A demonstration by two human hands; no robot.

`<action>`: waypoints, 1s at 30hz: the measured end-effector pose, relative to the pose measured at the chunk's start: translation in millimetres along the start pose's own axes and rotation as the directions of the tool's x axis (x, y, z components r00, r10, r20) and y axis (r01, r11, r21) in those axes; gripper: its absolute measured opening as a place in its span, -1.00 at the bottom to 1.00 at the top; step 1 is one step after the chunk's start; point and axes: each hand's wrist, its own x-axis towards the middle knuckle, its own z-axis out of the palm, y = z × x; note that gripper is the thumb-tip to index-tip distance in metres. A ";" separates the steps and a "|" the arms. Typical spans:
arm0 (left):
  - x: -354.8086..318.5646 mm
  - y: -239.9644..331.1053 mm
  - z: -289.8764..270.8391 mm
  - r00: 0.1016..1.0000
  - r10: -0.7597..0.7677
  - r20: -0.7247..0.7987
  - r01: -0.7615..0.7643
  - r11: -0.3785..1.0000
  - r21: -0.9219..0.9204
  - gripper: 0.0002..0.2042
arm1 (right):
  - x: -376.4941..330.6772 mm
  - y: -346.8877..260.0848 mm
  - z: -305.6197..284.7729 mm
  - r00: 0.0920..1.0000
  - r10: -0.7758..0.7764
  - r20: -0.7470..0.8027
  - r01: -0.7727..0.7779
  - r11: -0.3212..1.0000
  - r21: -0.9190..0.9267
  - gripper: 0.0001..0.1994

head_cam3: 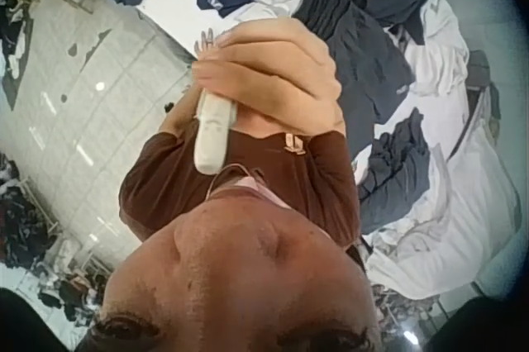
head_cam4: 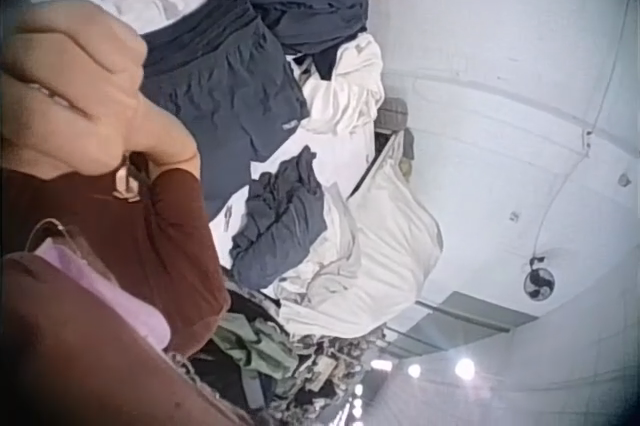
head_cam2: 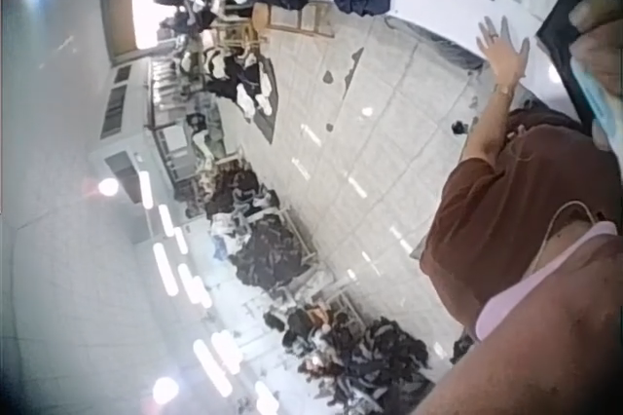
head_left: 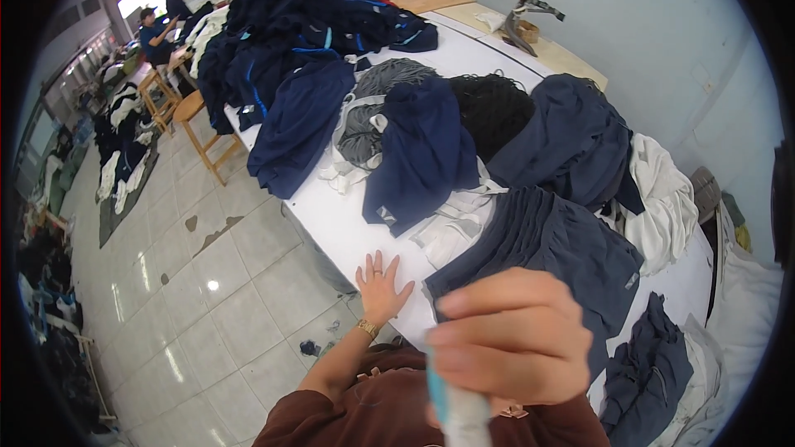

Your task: Trimming loose threads from pairs of shorts and organizing them into stacks.

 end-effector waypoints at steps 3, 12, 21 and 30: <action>-3.4 2.8 -9.6 0.992 0.064 -0.110 -0.054 0.994 0.091 -0.33 | -5.1 -0.3 8.2 0.998 -0.002 -0.070 0.010 0.995 0.103 -0.78; 9.4 0.7 -13.0 0.999 -0.017 0.030 0.018 1.000 -0.025 -0.32 | 21.7 -0.2 -5.0 0.980 0.018 -0.199 0.071 0.901 0.429 -0.79; 3.3 -1.0 -7.7 0.998 -0.050 0.035 0.050 0.999 0.019 -0.33 | 18.0 -12.9 -16.2 0.997 0.050 -0.059 -0.025 0.931 0.365 -0.83; 2.7 -2.7 -2.1 0.998 0.003 -0.055 -0.004 1.000 -0.021 -0.36 | 10.5 -22.3 5.7 1.000 -0.028 0.010 0.025 0.970 0.242 -0.85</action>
